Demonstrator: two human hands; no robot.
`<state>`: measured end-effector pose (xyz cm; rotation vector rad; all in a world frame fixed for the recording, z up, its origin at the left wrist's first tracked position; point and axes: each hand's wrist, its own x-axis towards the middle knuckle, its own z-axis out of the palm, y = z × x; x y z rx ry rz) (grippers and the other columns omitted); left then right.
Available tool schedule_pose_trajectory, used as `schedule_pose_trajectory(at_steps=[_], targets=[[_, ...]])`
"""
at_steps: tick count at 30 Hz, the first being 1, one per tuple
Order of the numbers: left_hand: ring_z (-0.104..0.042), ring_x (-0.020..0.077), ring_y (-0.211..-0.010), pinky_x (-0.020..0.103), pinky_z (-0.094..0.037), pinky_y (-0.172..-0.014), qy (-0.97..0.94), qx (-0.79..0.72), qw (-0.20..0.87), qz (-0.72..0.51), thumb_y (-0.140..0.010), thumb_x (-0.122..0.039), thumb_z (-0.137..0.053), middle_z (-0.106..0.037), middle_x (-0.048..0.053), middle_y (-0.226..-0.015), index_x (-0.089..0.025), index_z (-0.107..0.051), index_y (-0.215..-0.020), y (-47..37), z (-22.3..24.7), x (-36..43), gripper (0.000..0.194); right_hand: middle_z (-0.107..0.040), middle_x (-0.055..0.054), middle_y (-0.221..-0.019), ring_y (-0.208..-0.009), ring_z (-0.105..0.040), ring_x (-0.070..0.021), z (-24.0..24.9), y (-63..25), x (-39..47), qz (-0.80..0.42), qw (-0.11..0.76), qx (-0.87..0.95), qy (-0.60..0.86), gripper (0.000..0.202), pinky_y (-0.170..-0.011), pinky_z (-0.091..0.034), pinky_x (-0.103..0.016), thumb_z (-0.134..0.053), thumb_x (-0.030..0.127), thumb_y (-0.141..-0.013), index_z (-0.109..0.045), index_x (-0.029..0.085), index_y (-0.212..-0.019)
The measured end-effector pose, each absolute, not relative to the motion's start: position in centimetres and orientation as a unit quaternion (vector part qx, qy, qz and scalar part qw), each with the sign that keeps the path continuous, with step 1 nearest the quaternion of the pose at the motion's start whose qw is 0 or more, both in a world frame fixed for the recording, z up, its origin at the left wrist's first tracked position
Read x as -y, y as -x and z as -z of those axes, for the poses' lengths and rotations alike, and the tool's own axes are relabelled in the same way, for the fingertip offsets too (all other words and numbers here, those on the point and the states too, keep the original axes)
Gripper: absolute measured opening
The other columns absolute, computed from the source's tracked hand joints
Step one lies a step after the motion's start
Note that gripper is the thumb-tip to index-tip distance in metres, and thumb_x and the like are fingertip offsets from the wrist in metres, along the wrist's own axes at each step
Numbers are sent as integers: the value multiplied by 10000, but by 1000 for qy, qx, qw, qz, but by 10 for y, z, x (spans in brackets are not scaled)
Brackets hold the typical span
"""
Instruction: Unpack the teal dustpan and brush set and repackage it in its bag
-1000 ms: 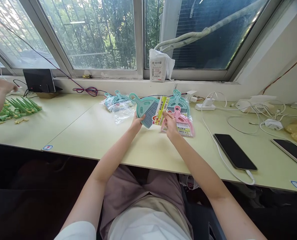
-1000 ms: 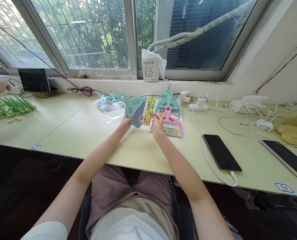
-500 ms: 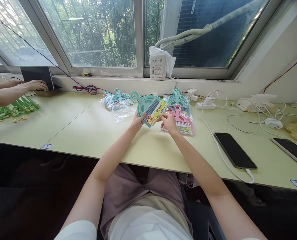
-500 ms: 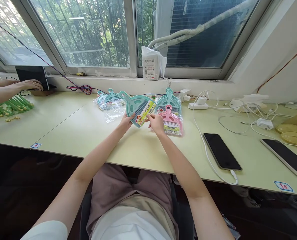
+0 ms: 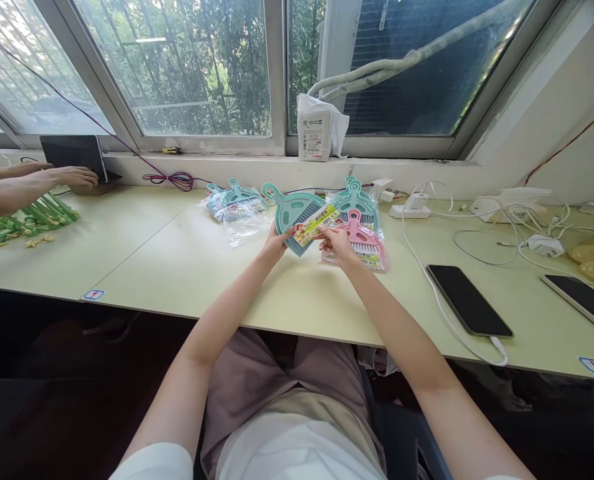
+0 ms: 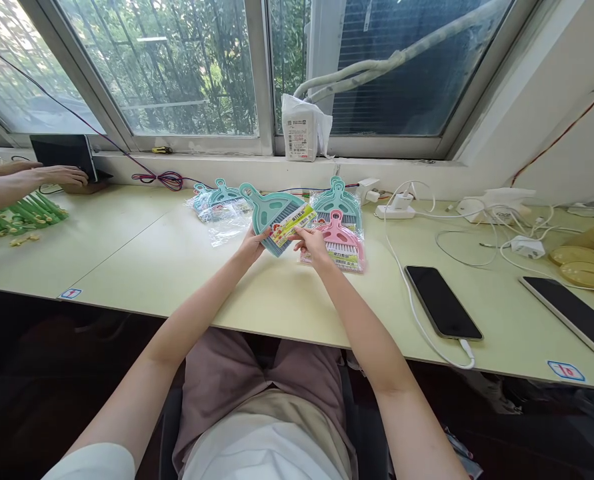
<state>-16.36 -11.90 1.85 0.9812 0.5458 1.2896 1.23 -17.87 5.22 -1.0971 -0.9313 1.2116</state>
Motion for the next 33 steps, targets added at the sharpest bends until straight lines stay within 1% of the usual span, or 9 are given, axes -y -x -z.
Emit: schedule_pose_trajectory(at_steps=[3,6,10,13,15,17,19,26,33], targets=[[-607,315,-1237,510,-455,-1086,-432,-234,657,-573,-636,-358,-907,-692,87,-1227,-243,-543,-1249,164,-18,118,722,-746,-45,-687,-384,-527,-59,-55,-16,178,-549,598,365,456,169,-349,-329,-173,-644,211,-893,-636,157,-733],[-629,306,-1202,506,-472,-1066,-447,-228,654,-566,-638,-437,-898,-692,91,-1221,-242,-531,-1270,165,-18,118,757,-741,-39,-672,-380,-523,-62,-54,-16,178,-553,574,371,476,176,-343,-330,-173,-639,179,-894,-620,160,-720],[-633,308,-1196,512,-471,-1062,-467,-240,650,-549,-614,-403,-914,-698,90,-1202,-228,-536,-1244,165,-17,118,755,-736,-51,-659,-373,-531,-73,-50,-10,178,-517,544,425,506,226,-348,-310,-187,-591,153,-915,-600,159,-690],[-621,325,-1213,537,-450,-1084,-485,-246,642,-541,-568,-272,-928,-706,90,-1187,-211,-556,-1207,163,-16,118,742,-701,-21,-590,-355,-522,-91,-44,-8,177,-428,533,487,544,241,-391,-346,-215,-571,194,-929,-605,171,-691],[-606,339,-1234,552,-437,-1098,-494,-247,632,-544,-532,-191,-921,-703,94,-1201,-209,-563,-1208,162,-16,118,765,-621,18,-481,-349,-500,-109,-41,-9,178,-321,521,545,573,285,-457,-390,-240,-587,252,-927,-578,192,-648],[-590,354,-1253,562,-434,-1103,-497,-246,626,-548,-506,-151,-913,-697,101,-1226,-210,-568,-1215,162,-17,118,791,-529,45,-405,-378,-499,-128,-40,-9,179,-217,508,589,590,355,-538,-413,-262,-612,300,-916,-518,212,-585],[-584,360,-1262,561,-435,-1107,-495,-242,626,-552,-505,-154,-912,-692,108,-1241,-206,-577,-1213,163,-20,120,785,-496,49,-392,-416,-515,-143,-40,-9,180,-168,504,604,594,398,-587,-409,-275,-613,339,-918,-479,222,-561],[-610,338,-1235,554,-423,-1120,-490,-238,638,-545,-558,-208,-913,-697,108,-1224,-194,-583,-1210,160,-26,128,731,-536,30,-449,-481,-537,-158,-45,-10,184,-177,528,562,611,440,-603,-384,-273,-544,443,-942,-469,227,-565],[-623,343,-1210,565,-432,-1105,-496,-244,638,-536,-508,-147,-913,-719,89,-1156,-194,-586,-1178,160,-23,126,746,-582,7,-502,-550,-567,-170,-49,-7,187,-190,475,559,652,456,-582,-345,-274,-506,492,-946,-548,216,-585]])
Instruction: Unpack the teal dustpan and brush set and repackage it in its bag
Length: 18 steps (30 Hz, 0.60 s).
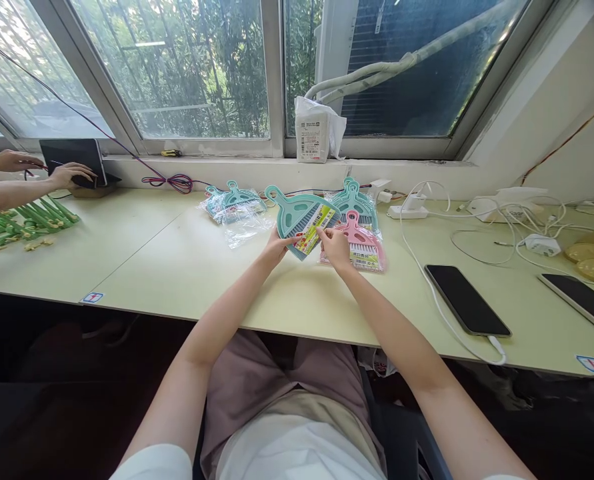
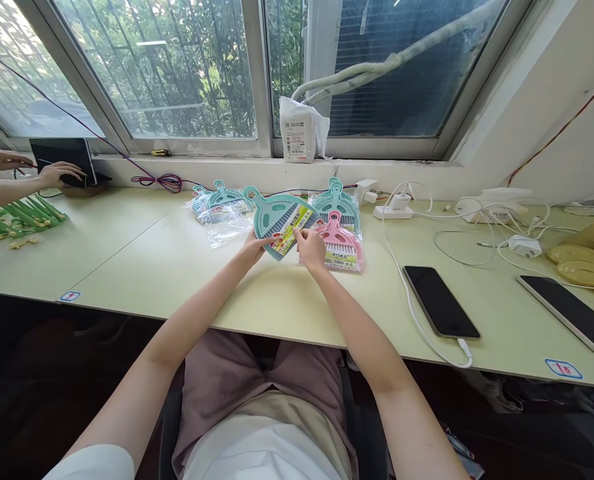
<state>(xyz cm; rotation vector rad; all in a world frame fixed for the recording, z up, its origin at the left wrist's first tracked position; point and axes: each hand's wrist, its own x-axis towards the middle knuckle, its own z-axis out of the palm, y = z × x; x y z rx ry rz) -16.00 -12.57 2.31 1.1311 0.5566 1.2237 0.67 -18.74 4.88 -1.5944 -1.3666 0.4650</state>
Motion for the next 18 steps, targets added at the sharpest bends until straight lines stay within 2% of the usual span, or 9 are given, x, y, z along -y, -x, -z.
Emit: schedule_pose_trajectory(at_steps=[5,13,16,18], targets=[[-612,336,-1223,551,-434,-1108,-486,-244,639,-544,-539,-153,-886,-714,77,-1145,-197,-577,-1160,161,-23,125,695,-587,8,-515,-533,-546,-154,-46,-8,184,-216,453,567,653,439,-570,-347,-274,-525,472,-911,-590,208,-566],[-569,351,-1283,567,-410,-1127,-502,-249,623,-546,-572,-204,-874,-692,100,-1211,-195,-563,-1185,165,-28,127,688,-493,20,-462,-493,-498,-148,-40,-12,174,-304,506,532,607,445,-532,-382,-279,-627,579,-804,-538,215,-564],[-579,352,-1273,560,-423,-1122,-489,-246,626,-555,-577,-200,-877,-698,107,-1206,-187,-566,-1198,168,-35,128,695,-505,32,-506,-506,-508,-144,-41,-10,174,-344,550,492,580,428,-488,-382,-261,-698,596,-751,-509,225,-652],[-586,346,-1265,542,-435,-1119,-479,-241,629,-562,-581,-190,-877,-704,104,-1196,-185,-569,-1218,169,-39,130,708,-574,26,-609,-561,-552,-146,-42,-8,176,-381,590,455,548,403,-457,-394,-235,-726,571,-739,-507,234,-773]])
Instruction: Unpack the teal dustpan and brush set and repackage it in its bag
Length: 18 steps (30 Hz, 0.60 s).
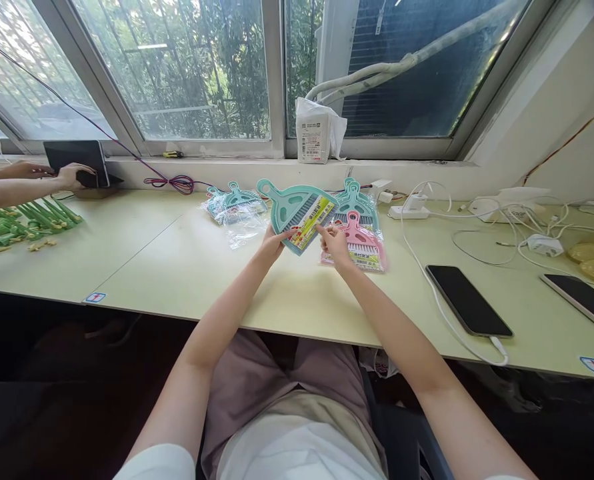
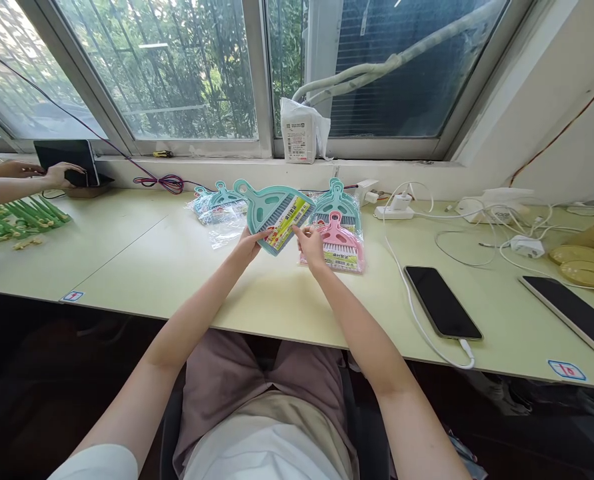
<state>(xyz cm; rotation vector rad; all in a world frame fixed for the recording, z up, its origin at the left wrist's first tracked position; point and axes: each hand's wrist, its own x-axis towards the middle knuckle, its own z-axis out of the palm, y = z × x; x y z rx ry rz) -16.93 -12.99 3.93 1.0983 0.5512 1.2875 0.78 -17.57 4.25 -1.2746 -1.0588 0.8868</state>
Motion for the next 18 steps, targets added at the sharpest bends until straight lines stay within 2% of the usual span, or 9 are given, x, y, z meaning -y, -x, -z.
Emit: schedule_pose_trajectory(at_steps=[4,6,11,14,18], targets=[[-599,331,-1251,540,-439,-1115,-482,-236,632,-559,-604,-191,-870,-712,87,-1186,-218,-556,-1286,169,-42,132,752,-697,-32,-999,-844,-674,-173,-46,-1,181,-447,629,433,466,323,-532,-543,-229,-704,453,-801,-534,251,-986],[-598,328,-1254,546,-433,-1117,-489,-235,632,-553,-609,-197,-871,-707,90,-1200,-223,-542,-1311,168,-40,132,776,-709,-50,-1074,-909,-698,-188,-48,3,183,-475,624,435,443,224,-637,-611,-278,-662,378,-851,-566,239,-999],[-606,333,-1241,556,-427,-1121,-498,-234,633,-545,-595,-214,-881,-711,96,-1191,-201,-567,-1271,168,-37,131,745,-749,-50,-965,-875,-742,-210,-50,6,185,-498,621,409,446,95,-815,-644,-389,-651,271,-884,-599,213,-940],[-619,335,-1221,551,-440,-1111,-499,-238,635,-539,-606,-224,-875,-716,98,-1180,-196,-589,-1242,169,-39,131,698,-758,-51,-943,-874,-748,-219,-50,6,185,-503,625,406,438,75,-835,-646,-411,-662,260,-881,-611,211,-906],[-616,334,-1225,545,-441,-1104,-504,-239,632,-538,-610,-220,-867,-708,99,-1193,-205,-539,-1340,168,-40,134,801,-765,-56,-920,-846,-751,-231,-50,6,186,-502,633,399,434,64,-835,-649,-440,-673,249,-869,-628,208,-891]])
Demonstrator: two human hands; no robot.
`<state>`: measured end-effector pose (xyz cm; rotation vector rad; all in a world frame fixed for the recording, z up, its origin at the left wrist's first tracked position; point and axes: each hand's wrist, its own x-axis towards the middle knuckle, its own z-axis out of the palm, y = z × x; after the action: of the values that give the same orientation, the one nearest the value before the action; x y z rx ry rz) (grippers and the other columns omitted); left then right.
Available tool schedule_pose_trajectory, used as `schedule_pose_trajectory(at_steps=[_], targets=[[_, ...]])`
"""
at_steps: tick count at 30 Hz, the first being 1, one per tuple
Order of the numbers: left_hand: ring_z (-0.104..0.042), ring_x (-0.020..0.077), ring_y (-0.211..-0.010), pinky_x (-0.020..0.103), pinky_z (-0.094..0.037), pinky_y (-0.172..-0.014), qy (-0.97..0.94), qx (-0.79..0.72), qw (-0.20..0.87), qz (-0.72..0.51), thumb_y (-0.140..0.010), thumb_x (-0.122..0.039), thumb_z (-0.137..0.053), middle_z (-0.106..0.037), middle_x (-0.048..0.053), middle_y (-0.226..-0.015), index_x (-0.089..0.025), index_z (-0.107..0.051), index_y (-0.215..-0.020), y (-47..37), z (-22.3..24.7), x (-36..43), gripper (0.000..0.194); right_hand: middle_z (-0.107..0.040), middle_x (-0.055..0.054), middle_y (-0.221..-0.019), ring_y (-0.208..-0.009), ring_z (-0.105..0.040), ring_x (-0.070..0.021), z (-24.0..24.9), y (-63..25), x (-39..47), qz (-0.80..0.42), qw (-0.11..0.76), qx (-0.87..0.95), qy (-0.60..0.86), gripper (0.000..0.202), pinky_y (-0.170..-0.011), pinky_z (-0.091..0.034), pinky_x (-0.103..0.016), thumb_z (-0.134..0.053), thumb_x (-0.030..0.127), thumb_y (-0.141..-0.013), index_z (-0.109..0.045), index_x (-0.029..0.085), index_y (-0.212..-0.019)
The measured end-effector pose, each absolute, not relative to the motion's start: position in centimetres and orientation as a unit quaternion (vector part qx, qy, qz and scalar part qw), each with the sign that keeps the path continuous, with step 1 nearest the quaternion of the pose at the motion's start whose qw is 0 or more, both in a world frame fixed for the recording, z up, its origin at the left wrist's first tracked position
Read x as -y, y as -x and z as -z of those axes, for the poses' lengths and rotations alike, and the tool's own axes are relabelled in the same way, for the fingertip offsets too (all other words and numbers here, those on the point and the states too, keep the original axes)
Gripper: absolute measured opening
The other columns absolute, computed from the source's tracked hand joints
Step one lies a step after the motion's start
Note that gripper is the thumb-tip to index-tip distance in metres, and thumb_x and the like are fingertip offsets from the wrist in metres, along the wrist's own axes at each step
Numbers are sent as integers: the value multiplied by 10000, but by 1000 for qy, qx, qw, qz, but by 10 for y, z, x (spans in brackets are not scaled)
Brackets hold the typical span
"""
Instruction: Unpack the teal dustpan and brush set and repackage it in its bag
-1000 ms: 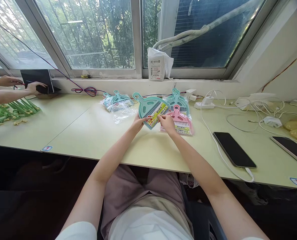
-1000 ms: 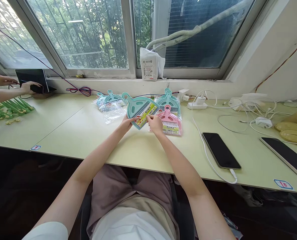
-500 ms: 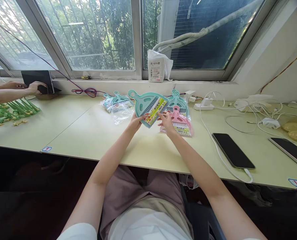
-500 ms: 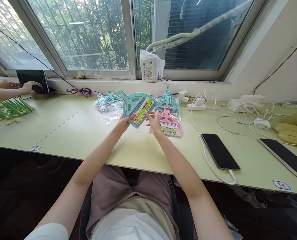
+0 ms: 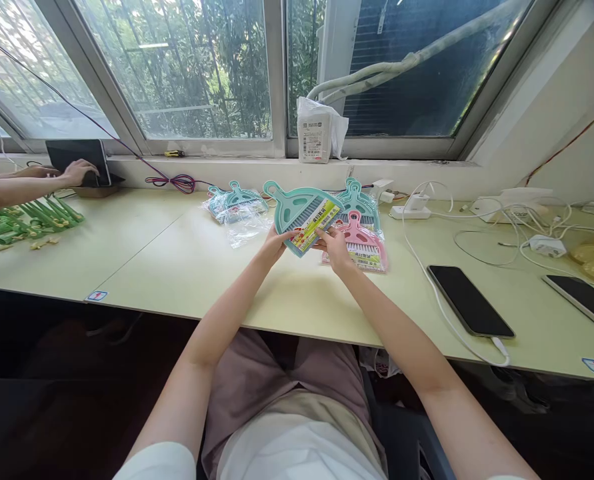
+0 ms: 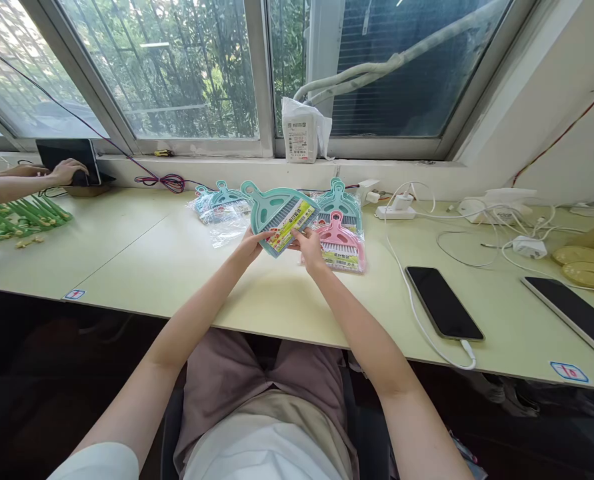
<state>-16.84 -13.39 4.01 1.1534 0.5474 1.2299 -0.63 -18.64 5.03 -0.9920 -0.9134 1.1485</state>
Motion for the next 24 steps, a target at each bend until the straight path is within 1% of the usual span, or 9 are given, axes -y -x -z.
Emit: schedule_pose_trajectory(at_steps=[3,5,7,9,12,16,19,21,24], targets=[[-623,325,-1209,534,-442,-1099,-512,-243,628,-533,-608,-239,-875,-704,93,-1198,-217,-537,-1356,168,-39,133,820,-765,-61,-919,-847,-752,-235,-50,8,188,-497,636,397,437,94,-847,-644,-445,-681,267,-864,-627,204,-909],[-628,325,-1194,522,-448,-1089,-521,-250,632,-516,-662,-330,-855,-708,98,-1185,-209,-586,-1301,170,-38,127,704,-765,-62,-925,-878,-750,-236,-50,8,188,-492,638,398,439,105,-854,-642,-439,-676,276,-866,-623,204,-920],[-625,323,-1191,501,-462,-1066,-528,-264,633,-501,-773,-490,-749,-709,105,-1179,-207,-634,-1224,176,-36,115,544,-765,-59,-928,-904,-746,-238,-49,7,187,-486,641,397,442,109,-853,-642,-433,-676,280,-863,-620,209,-925],[-619,313,-1188,485,-476,-1035,-523,-313,605,-512,-870,-596,-576,-702,116,-1188,-210,-653,-1165,188,-33,99,492,-765,-55,-925,-903,-746,-237,-47,6,186,-480,646,394,444,97,-847,-643,-431,-671,271,-862,-620,212,-920],[-583,293,-1208,476,-439,-1045,-540,-471,450,-533,-916,-523,-502,-656,143,-1259,-204,-622,-1198,213,-25,80,442,-763,-54,-908,-871,-750,-234,-45,4,184,-479,648,389,446,62,-845,-644,-436,-653,243,-866,-624,207,-908],[-440,343,-1329,510,-284,-1128,-662,-618,171,-388,-853,-375,-625,-599,150,-1336,-238,-621,-1232,237,-12,75,404,-763,-59,-896,-871,-751,-243,-45,3,184,-480,642,392,453,89,-843,-644,-452,-678,249,-855,-625,206,-913],[-489,358,-1268,538,-195,-1142,-693,-654,69,-295,-923,-377,-520,-647,149,-1233,-244,-689,-1084,237,-9,77,269,-766,-55,-902,-870,-751,-236,-45,3,184,-480,643,392,450,80,-842,-646,-446,-664,231,-854,-632,203,-922],[-552,353,-1182,524,-174,-1138,-680,-679,21,-277,-969,-365,-415,-679,173,-1086,-202,-709,-997,236,-12,78,338,-769,-50,-900,-859,-753,-230,-44,4,183,-481,644,392,448,79,-838,-648,-441,-655,219,-853,-637,199,-928],[-577,374,-1128,519,-209,-1102,-649,-714,-3,-262,-953,-343,-446,-677,203,-994,-146,-693,-1029,238,-17,78,325,-768,-51,-889,-825,-756,-228,-41,4,182,-484,638,394,450,81,-827,-650,-444,-664,212,-852,-640,192,-926]])
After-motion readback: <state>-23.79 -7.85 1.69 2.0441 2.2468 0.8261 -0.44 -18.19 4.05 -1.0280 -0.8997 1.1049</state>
